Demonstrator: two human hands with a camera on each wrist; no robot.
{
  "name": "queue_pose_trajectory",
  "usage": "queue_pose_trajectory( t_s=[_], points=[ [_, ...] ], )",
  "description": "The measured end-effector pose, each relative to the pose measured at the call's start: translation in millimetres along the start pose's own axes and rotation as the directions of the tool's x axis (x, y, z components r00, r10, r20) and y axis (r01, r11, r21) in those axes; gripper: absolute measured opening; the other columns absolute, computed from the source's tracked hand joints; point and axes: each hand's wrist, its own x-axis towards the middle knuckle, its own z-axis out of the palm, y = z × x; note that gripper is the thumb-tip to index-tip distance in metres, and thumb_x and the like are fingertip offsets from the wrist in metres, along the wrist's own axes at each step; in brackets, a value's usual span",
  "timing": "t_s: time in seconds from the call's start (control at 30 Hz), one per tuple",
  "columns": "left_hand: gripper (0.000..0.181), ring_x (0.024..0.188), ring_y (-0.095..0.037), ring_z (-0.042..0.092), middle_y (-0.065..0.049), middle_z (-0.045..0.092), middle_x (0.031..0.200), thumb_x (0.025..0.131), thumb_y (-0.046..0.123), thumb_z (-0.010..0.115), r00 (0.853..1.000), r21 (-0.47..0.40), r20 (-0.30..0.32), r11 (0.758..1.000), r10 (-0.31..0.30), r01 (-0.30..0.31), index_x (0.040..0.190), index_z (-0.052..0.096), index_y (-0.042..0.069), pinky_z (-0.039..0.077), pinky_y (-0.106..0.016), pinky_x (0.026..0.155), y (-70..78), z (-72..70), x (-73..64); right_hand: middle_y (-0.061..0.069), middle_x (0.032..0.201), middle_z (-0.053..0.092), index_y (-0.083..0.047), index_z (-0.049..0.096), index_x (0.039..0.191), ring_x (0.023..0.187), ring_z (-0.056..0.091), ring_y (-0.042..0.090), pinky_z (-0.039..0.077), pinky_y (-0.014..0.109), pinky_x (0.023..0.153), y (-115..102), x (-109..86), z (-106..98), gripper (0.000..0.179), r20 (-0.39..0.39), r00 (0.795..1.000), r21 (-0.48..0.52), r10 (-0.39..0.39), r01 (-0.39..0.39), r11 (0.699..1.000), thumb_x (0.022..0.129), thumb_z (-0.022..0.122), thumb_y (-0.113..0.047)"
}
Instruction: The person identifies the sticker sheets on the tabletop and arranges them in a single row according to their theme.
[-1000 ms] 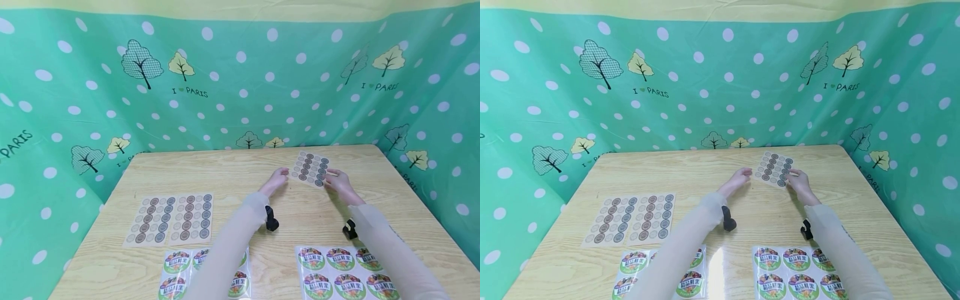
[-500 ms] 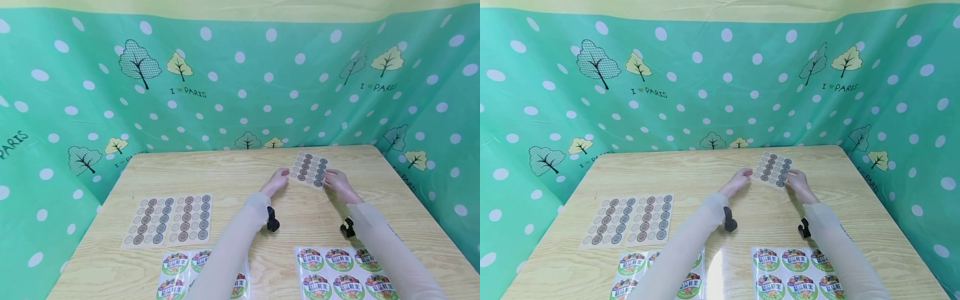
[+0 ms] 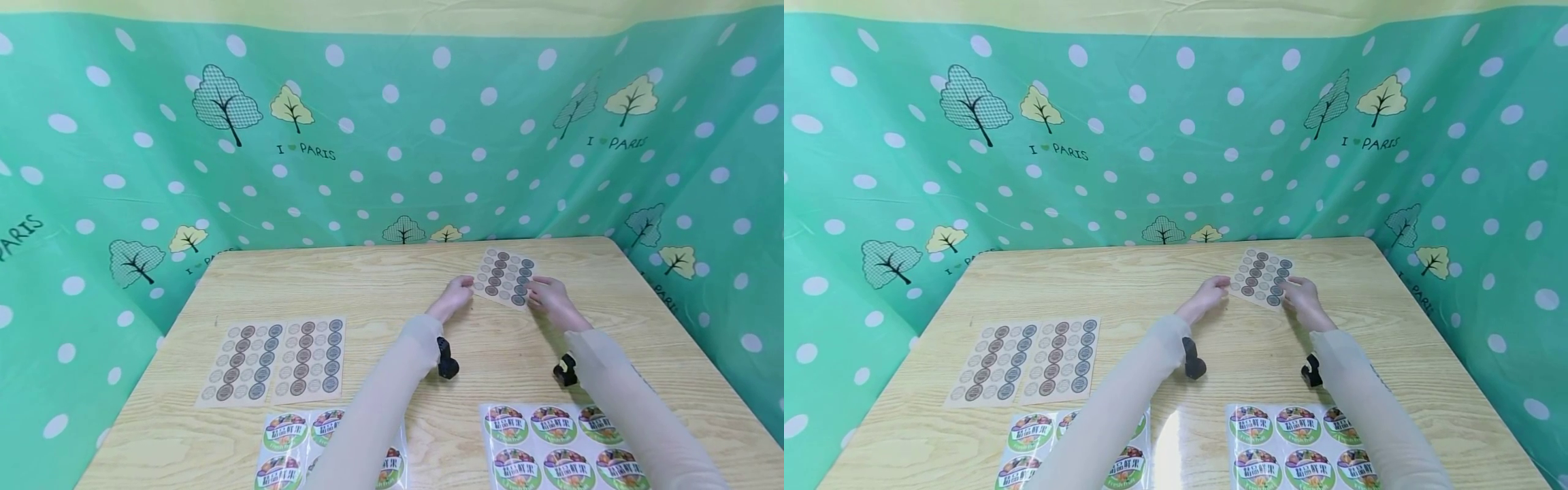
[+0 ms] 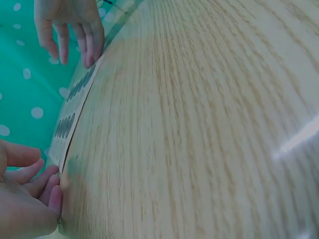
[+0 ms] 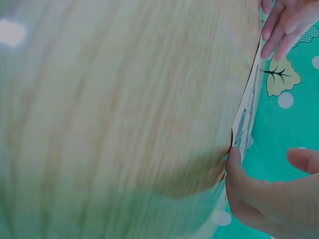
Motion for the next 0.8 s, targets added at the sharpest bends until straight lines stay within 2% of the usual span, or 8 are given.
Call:
queue_pose_trajectory(
  t_s=[0.07,0.2,0.3,0.37,0.47,0.6,0.77,0.8],
  points=[
    [0.04,0.109,-0.017,0.049,-0.006,0.052,0.12,0.086,0.003,0.046,0.999,-0.035,0.008,0.999,-0.037,0.038,0.125,0.047,0.005,0.042,-0.026,0.091,33.5,-10.3,-30.9,0.026,0.137,0.023,0.006,0.008,0.138,0.122,0.032,0.03,0.035,0.033,0.1,0,0.2,0,0.058,-0.014,1.0,0.024,0.019,-0.019,1.0,0.092,0.037,-0.012],
    [0.036,0.105,-0.013,0.051,0.003,0.055,0.114,0.087,0.012,0.051,0.995,-0.082,0.022,0.992,-0.097,0.098,0.123,0.05,0.02,0.044,-0.029,0.089,-45.3,14.8,49.7,0.02,0.129,0.031,0.005,0.007,0.139,0.099,0.048,0.017,0.041,0.027,0.094,-1,0.2,-2,0.059,-0.024,0.998,0.071,0.051,-0.049,0.996,0.09,0.037,-0.008],
    [0.035,0.098,-0.008,0.053,0.008,0.057,0.106,0.084,0.014,0.055,0.999,-0.072,-0.017,0.996,-0.048,0.046,0.117,0.053,0.024,0.047,-0.025,0.082,-111.8,35.7,113.3,0.017,0.123,0.034,0.005,0.006,0.139,0.087,0.05,0.009,0.042,0.025,0.092,-1,-0.4,-3,0.06,-0.024,0.998,0.091,0.061,-0.058,0.994,0.09,0.038,-0.006],
    [0.037,0.1,-0.011,0.052,0.001,0.056,0.111,0.085,0.008,0.051,0.998,-0.043,-0.041,0.998,-0.043,0.042,0.121,0.052,0.015,0.046,-0.024,0.082,-72.4,25.3,76.7,0.016,0.121,0.036,0.006,0.007,0.138,0.085,0.051,0.009,0.043,0.026,0.092,-2,-1.4,-2,0.06,-0.037,0.998,0.082,0.059,-0.056,0.995,0.089,0.038,-0.006],
    [0.038,0.103,-0.015,0.052,-0.005,0.055,0.115,0.084,0.004,0.047,0.998,0.027,-0.063,1.0,-0.006,0.008,0.122,0.05,0.006,0.046,-0.024,0.083,-33.7,14.5,38.4,0.019,0.125,0.036,0.006,0.01,0.138,0.091,0.05,0.012,0.044,0.026,0.09,-4,-2.0,0,0.06,-0.058,0.997,0.04,0.057,-0.055,0.998,0.089,0.04,-0.008],
    [0.036,0.103,-0.013,0.051,-0.003,0.057,0.113,0.083,0.001,0.048,0.999,0.06,-0.032,0.998,0.007,-0.005,0.118,0.053,0.005,0.044,-0.023,0.085,3.4,0.2,1.4,0.023,0.133,0.03,0.007,0.009,0.138,0.11,0.041,0.024,0.041,0.031,0.095,-6,-1.1,4,0.06,-0.052,0.997,-0.011,0.048,-0.048,0.999,0.089,0.04,-0.01],
    [0.038,0.11,-0.015,0.048,-0.001,0.056,0.115,0.083,-0.001,0.05,0.994,-0.032,0.021,0.994,-0.106,0.107,0.12,0.053,0.009,0.039,-0.027,0.095,53.3,-14.5,-42.4,0.024,0.139,0.023,0.007,0.009,0.138,0.124,0.029,0.032,0.031,0.036,0.103,-8,2.2,7,0.06,-0.079,0.994,-0.021,0.074,-0.076,0.997,0.089,0.039,-0.008],
    [0.038,0.107,-0.015,0.05,-0.002,0.057,0.112,0.082,-0.002,0.05,0.996,-0.036,0.016,0.996,-0.085,0.085,0.119,0.053,0.007,0.041,-0.027,0.092,51.9,-13.7,-42.1,0.024,0.14,0.023,0.007,0.009,0.138,0.124,0.028,0.032,0.03,0.035,0.103,-8,3.4,7,0.059,-0.094,0.992,-0.014,0.083,-0.085,0.996,0.088,0.039,-0.008]
  ],
)
